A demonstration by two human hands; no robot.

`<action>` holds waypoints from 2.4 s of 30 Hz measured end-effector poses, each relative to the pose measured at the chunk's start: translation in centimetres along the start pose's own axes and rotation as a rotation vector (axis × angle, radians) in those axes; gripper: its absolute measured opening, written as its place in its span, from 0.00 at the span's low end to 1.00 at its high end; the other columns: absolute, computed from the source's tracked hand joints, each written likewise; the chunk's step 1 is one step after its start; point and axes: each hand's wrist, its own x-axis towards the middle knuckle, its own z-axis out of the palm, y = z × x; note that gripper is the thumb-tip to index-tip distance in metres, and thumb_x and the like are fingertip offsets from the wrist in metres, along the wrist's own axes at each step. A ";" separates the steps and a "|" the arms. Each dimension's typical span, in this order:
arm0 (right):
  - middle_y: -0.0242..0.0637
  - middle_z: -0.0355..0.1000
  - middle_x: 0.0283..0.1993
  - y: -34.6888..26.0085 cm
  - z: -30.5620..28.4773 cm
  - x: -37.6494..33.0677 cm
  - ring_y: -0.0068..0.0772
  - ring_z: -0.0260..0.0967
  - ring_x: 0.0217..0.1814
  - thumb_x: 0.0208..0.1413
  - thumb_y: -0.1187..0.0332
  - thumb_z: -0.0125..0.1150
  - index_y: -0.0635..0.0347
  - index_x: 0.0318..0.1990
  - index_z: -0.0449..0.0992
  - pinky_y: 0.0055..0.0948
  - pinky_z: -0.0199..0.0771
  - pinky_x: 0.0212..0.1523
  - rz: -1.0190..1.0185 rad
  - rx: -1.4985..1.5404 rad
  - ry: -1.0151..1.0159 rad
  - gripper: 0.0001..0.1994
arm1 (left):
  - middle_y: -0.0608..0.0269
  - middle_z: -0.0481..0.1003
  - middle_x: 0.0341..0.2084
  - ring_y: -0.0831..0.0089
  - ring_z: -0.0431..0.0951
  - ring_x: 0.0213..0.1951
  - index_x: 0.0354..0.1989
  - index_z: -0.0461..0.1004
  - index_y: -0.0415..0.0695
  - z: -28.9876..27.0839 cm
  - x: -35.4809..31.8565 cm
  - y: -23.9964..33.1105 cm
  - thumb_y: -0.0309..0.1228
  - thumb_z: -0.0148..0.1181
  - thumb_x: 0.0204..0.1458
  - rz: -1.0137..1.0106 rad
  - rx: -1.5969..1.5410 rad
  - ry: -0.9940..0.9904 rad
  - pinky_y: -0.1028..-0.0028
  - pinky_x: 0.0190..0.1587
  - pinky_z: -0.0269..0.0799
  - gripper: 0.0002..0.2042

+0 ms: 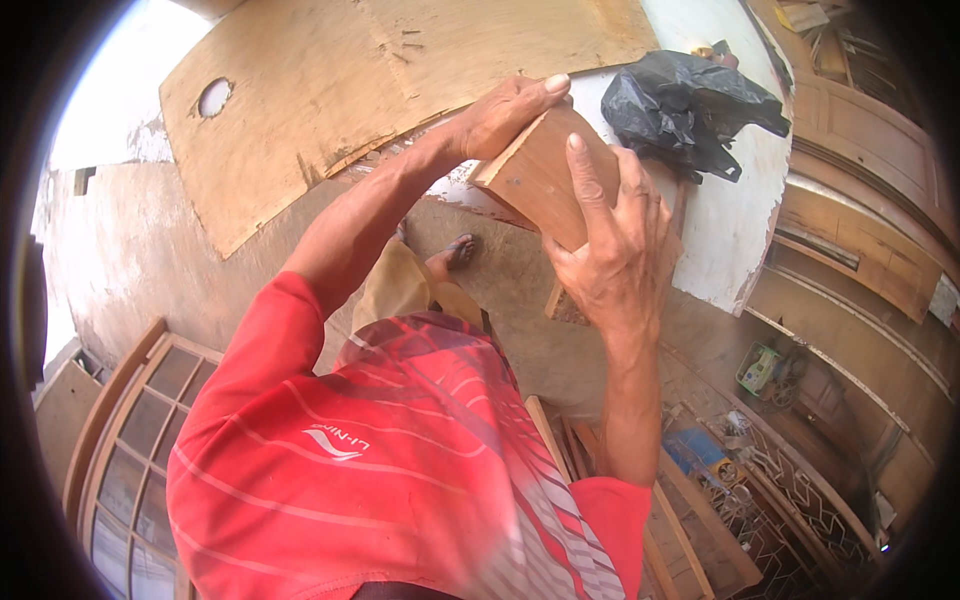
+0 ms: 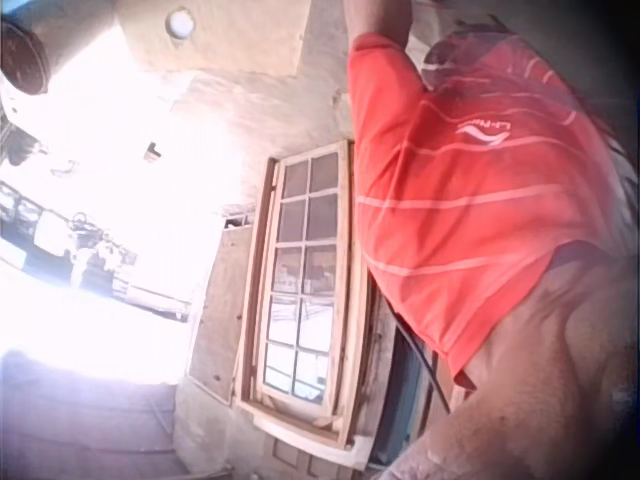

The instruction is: The person constructs a small wooden frame by hammering nails into the joints of wooden boards and then fits a bottom panel onto the structure.

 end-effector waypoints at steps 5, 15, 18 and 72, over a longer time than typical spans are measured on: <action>0.47 0.61 0.70 0.2 0.5 -0.2 0.53 0.65 0.68 0.35 0.69 0.84 0.36 0.75 0.64 0.54 0.66 0.63 -0.031 0.006 0.030 0.54 | 0.64 0.75 0.25 0.76 0.72 0.32 0.31 0.78 0.40 -0.2 -0.4 0.7 0.61 0.42 0.69 -0.033 -0.008 -0.031 0.69 0.37 0.71 0.34; 0.48 0.61 0.70 -0.1 0.6 0.2 0.54 0.65 0.67 0.31 0.72 0.83 0.37 0.75 0.66 0.53 0.66 0.63 -0.040 0.009 0.014 0.55 | 0.62 0.77 0.30 0.72 0.75 0.37 0.35 0.79 0.41 -0.5 -0.5 0.3 0.63 0.41 0.68 0.021 0.007 -0.087 0.66 0.42 0.71 0.34; 0.48 0.61 0.70 0.0 0.6 0.3 0.54 0.65 0.67 0.31 0.72 0.83 0.38 0.75 0.66 0.53 0.66 0.63 -0.048 0.016 0.012 0.55 | 0.61 0.77 0.32 0.71 0.73 0.39 0.38 0.77 0.42 -0.1 -1.2 0.8 0.60 0.41 0.69 0.094 -0.047 -0.052 0.65 0.44 0.70 0.31; 0.48 0.64 0.70 0.5 1.1 0.6 0.55 0.69 0.65 0.32 0.67 0.84 0.38 0.73 0.68 0.53 0.68 0.61 -0.096 -0.038 0.027 0.52 | 0.59 0.73 0.21 0.69 0.71 0.27 0.29 0.77 0.40 -0.4 -1.3 -0.8 0.60 0.45 0.67 0.194 0.003 -0.061 0.63 0.34 0.69 0.32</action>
